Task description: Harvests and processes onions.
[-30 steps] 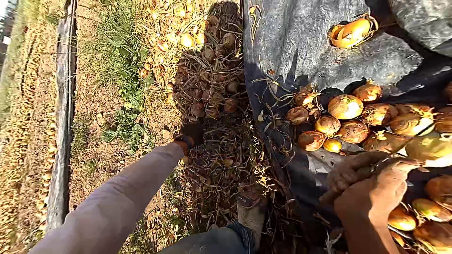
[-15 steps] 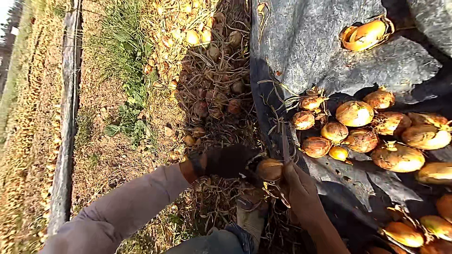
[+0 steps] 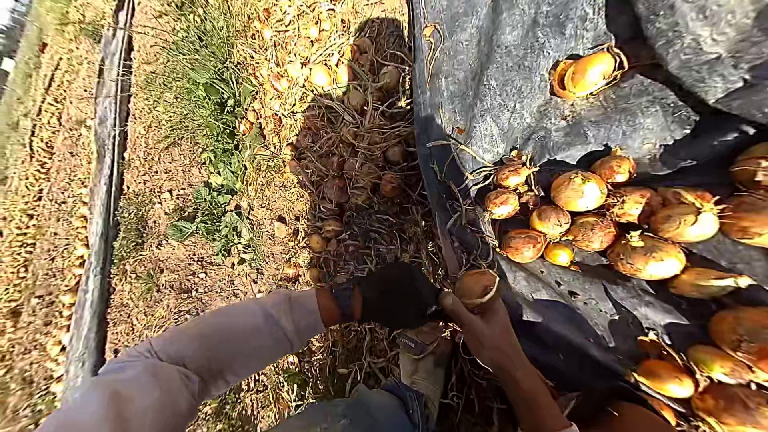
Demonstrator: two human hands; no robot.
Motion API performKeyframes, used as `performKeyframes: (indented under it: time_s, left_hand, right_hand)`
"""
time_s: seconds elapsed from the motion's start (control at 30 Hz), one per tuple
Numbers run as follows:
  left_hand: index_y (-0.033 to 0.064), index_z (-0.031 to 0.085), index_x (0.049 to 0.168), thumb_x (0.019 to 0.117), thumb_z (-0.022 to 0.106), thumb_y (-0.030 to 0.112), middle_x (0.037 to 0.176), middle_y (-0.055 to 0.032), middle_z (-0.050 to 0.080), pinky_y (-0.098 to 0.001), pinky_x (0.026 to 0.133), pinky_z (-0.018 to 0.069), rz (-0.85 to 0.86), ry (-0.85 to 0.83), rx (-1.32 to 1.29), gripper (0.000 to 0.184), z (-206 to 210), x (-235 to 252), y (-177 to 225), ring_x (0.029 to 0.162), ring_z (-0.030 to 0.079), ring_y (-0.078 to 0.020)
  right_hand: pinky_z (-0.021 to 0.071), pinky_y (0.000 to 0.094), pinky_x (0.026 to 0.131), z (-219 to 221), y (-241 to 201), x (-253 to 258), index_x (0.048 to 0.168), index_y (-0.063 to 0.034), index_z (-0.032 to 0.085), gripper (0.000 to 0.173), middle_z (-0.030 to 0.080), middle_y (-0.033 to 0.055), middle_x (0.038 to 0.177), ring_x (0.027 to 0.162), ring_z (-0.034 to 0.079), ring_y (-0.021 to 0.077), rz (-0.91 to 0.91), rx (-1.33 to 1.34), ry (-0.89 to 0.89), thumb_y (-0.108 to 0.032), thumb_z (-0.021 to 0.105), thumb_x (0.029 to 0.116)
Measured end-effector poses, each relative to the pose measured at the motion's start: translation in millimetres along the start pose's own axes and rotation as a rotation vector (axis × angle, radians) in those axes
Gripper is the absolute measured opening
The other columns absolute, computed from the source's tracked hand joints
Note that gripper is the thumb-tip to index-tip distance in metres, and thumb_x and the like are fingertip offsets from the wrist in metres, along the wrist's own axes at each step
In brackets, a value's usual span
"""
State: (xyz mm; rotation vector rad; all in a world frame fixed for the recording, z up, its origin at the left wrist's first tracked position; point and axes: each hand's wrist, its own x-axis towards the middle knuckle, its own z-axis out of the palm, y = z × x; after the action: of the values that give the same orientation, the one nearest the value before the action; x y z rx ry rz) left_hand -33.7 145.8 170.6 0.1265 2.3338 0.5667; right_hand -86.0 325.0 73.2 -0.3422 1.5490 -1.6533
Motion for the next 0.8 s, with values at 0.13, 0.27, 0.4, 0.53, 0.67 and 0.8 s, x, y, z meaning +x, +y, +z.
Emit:
performKeyframes:
  time_s: [0.13,0.27,0.4,0.53,0.67,0.8]
  left_hand:
    - [0.014,0.072,0.111,0.0995,0.062,0.025,0.09,-0.0106,0.071,-0.0572,0.074,0.0554,-0.267,0.047,0.076,0.019,-13.4,13.9,-50.1,0.087,0.07,-0.0322]
    - [0.0144,0.065,0.128,0.0998,0.06,0.031,0.109,-0.0205,0.07,-0.0656,0.078,0.056,-0.865,0.044,0.116,0.033,20.2,12.7,-165.9,0.1,0.069,-0.0433]
    - [0.0155,0.06,0.136,0.1029,0.053,0.033,0.113,-0.0196,0.071,-0.0672,0.078,0.055,-1.055,-0.021,0.104,0.038,73.7,-9.4,-199.4,0.1,0.069,-0.0439]
    - [0.0073,0.068,0.118,0.1028,0.051,0.039,0.113,-0.0214,0.071,-0.0681,0.083,0.0541,-1.105,-0.089,0.024,0.039,72.7,-4.4,-206.7,0.105,0.069,-0.043]
    - [0.001,0.071,0.105,0.098,0.062,0.036,0.109,-0.0231,0.07,-0.0675,0.088,0.0529,-0.998,-0.245,0.004,0.037,62.0,-4.0,-221.6,0.105,0.068,-0.0425]
    - [0.0094,0.071,0.115,0.1026,0.055,0.042,0.11,-0.0179,0.071,-0.0647,0.088,0.0542,-0.883,-0.138,0.049,0.038,64.2,-17.7,-218.2,0.106,0.069,-0.0389]
  right_hand:
    - [0.0564,0.0279,0.055,-13.8,-1.7,5.5,0.108,-0.0143,0.067,0.049,0.065,-0.0036,0.073,0.059,0.062,0.0083,-0.069,0.012,0.108,-0.059,0.069,0.0898]
    - [0.0364,0.0207,0.034,-62.4,-23.6,17.3,0.075,-0.0232,0.05,0.049,0.038,-0.0088,0.05,0.036,0.036,0.0041,-0.009,0.271,0.388,-0.064,0.041,0.1017]
    - [0.0379,0.022,0.034,-76.4,-22.6,15.0,0.077,-0.0213,0.048,0.045,0.036,-0.0072,0.05,0.036,0.036,0.0058,0.017,0.286,0.43,-0.052,0.036,0.107]
    - [0.0382,0.023,0.036,-63.5,-16.4,17.1,0.077,-0.0216,0.051,0.05,0.036,-0.0059,0.051,0.036,0.036,0.0071,0.095,0.215,0.316,-0.067,0.046,0.0991]
    - [0.0402,0.0279,0.038,-57.8,-7.6,12.5,0.088,-0.0186,0.055,0.05,0.037,-0.0043,0.055,0.04,0.038,0.0102,0.149,0.05,0.234,-0.065,0.042,0.1004]
    - [0.0419,0.0321,0.039,-56.1,-7.0,13.9,0.092,-0.0169,0.059,0.052,0.04,-0.0007,0.057,0.041,0.041,0.0139,0.167,-0.003,0.209,-0.067,0.047,0.0979]
